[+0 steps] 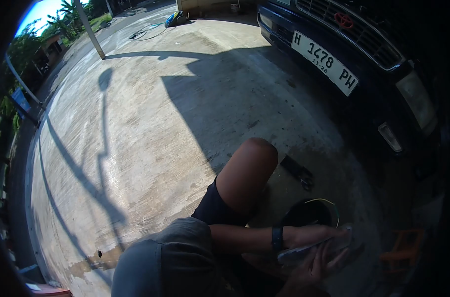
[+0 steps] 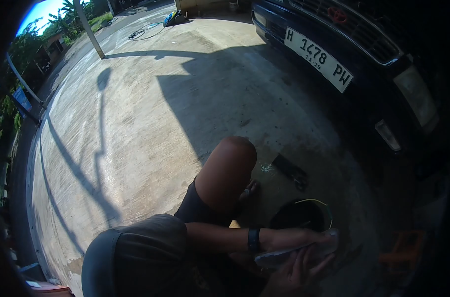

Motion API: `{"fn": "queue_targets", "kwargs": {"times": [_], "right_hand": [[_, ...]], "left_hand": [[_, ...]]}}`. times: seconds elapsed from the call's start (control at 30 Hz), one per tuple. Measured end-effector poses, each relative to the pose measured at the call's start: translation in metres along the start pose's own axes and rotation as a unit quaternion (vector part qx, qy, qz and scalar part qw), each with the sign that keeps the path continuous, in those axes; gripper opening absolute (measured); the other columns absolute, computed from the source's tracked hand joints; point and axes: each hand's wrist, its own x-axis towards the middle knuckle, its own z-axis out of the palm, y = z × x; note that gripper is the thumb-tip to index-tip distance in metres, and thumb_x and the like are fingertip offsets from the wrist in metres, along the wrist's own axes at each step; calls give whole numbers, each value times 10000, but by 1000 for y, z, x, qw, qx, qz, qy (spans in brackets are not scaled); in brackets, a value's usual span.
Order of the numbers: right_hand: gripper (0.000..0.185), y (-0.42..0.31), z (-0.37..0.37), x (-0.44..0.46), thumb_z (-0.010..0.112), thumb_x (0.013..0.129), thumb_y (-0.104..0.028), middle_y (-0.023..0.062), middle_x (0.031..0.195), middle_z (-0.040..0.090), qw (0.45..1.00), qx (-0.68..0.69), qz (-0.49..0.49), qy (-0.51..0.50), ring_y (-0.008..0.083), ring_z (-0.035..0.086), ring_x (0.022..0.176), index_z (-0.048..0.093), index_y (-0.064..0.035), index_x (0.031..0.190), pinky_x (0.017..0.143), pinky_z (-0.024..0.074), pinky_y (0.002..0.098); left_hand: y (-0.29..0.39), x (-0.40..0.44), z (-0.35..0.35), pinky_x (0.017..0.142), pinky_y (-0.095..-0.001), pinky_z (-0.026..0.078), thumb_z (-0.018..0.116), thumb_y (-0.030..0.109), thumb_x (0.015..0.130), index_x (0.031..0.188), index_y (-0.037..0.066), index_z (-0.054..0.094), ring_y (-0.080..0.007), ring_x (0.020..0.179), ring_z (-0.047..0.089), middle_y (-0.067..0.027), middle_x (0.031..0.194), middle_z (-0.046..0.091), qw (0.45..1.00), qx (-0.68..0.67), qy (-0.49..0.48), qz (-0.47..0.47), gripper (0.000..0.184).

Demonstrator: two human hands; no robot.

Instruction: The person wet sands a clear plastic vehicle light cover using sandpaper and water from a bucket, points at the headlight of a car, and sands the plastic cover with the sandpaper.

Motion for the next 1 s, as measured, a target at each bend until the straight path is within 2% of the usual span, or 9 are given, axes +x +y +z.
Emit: {"fn": "queue_targets", "kwargs": {"times": [0.1, 0.17, 0.27, 0.4, 0.5, 0.63, 0.7, 0.77, 1.0], "right_hand": [[363, -7, 7, 5, 617, 1033, -212, 240, 1460, 601, 999, 20, 23, 24, 496, 412, 1461, 717, 28, 1286, 1176, 355, 617], [392, 54, 15, -27, 625, 1028, -241, 242, 1454, 602, 998, 2, 65, -21, 493, 425, 1453, 710, 30, 1297, 1170, 367, 611], [333, 11, 22, -17, 621, 1029, -195, 197, 1346, 689, 992, -17, 128, -3, 488, 473, 1419, 736, 45, 1229, 1159, 393, 593], [295, 54, 21, -28, 636, 1013, -162, 220, 1247, 734, 986, -110, -110, -63, 427, 570, 1359, 759, 79, 1131, 1155, 406, 586], [263, 57, 27, -24, 655, 1005, -155, 220, 1190, 753, 991, -64, -80, -82, 385, 644, 1278, 774, 70, 1067, 1122, 434, 597], [191, 62, 31, -15, 693, 993, -157, 167, 1261, 736, 985, -67, -27, -155, 364, 679, 1202, 779, -12, 1083, 1002, 489, 603], [173, 61, 30, 18, 740, 953, -110, 134, 1255, 726, 988, 5, 102, -115, 338, 686, 1171, 769, -26, 1102, 964, 515, 541], [197, 47, 26, 16, 799, 885, -77, 96, 1174, 724, 989, 33, -64, -128, 306, 690, 1117, 772, -35, 1075, 946, 539, 463], [228, 48, 20, 31, 853, 798, -75, 51, 1078, 705, 973, 106, -63, -196, 246, 686, 1051, 776, -59, 1012, 961, 568, 413]], "left_hand": [[13, 15, -17, 883, -265, 517, 533, 458, 1095, 1274, 62, 631, -58, 981, 581, 30, 1153, 642, 997, -22, -69, -28, 445], [-7, 24, -22, 902, -269, 520, 568, 428, 1085, 1250, 52, 641, -73, 1025, 602, 9, 1142, 662, 998, -37, -3, -55, 416], [-21, 41, -35, 902, -253, 521, 602, 438, 1066, 1236, 57, 646, -70, 1036, 607, 8, 1113, 674, 988, -145, -26, -44, 419], [-18, 42, -44, 824, -274, 568, 602, 431, 1065, 1225, 61, 640, -98, 953, 666, -15, 1082, 682, 991, -101, -10, -85, 405], [-32, 53, -55, 688, -281, 557, 586, 445, 1066, 1121, 71, 627, -126, 782, 655, -38, 937, 683, 972, -198, -34, -122, 380], [-38, 61, -85, 812, -283, 579, 551, 478, 1082, 1260, 40, 599, -152, 930, 691, -68, 1100, 694, 965, -218, -40, -138, 476], [-34, 65, -69, 868, -312, 587, 525, 481, 1090, 1298, 30, 588, -181, 981, 701, -117, 1142, 689, 961, -257, -54, -89, 500], [5, 54, -60, 919, -347, 590, 501, 469, 1101, 1324, 30, 579, -198, 1045, 701, -136, 1170, 674, 974, -170, -43, -146, 498], [7, 72, -66, 966, -395, 573, 496, 495, 1094, 1413, 1, 521, -244, 1101, 687, -174, 1257, 651, 949, -221, -112, -197, 589]]}}
